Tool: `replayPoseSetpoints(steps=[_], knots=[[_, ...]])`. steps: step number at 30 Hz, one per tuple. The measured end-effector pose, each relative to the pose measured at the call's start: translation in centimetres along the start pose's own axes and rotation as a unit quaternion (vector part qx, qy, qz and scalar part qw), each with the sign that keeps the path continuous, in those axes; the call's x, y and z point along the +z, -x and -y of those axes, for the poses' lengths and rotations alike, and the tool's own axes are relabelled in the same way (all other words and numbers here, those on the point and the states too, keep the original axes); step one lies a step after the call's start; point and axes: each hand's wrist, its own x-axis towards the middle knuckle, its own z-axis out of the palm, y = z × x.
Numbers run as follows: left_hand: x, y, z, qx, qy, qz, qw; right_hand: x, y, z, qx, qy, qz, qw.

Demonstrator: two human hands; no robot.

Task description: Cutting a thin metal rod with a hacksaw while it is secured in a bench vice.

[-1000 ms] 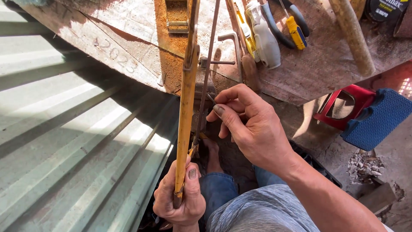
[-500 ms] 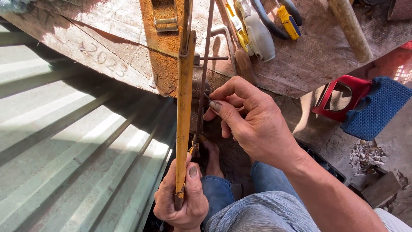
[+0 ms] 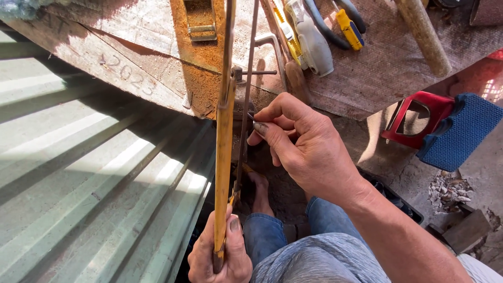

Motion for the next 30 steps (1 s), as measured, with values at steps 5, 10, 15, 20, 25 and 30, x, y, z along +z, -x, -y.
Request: replayPoseSetpoints(steps=[5,10,15,20,25,30], knots=[[-0.2,0.4,0.2,-0.01,0.007,-0.037,0.999,0.0,-0.4,0.1,0.001,-0.032,0.017,0.999],[-0.7,0.1,0.4,0.023,0.024,0.007,0.999,-0.3,-0.4,0.7,-0.002,-0.001,0.023,1.0],[-2.6,2.6,0.4,-0.107,-0.084,-0.004,0.991,-0.4,-0.3,0.5,-0.01,0.006,0.019,1.0],[-2.5,2.7,2.1,-0.108,0.132,-0.044,0.984,0.3,0.2,-0.2,-0.029,-0.011,-0.001,1.0],[-1.1,1.2,1.3,-0.015,0.057,-0.026,0.998,0.2,0.3,0.1,-0.022,-0.002,-0.004,1.0],[-0.3,0.4,1.2,-0.011,0.047,-0.051,0.998,0.4,0.4,-0.1,-0.013,-0.002,0.0,1.0]])
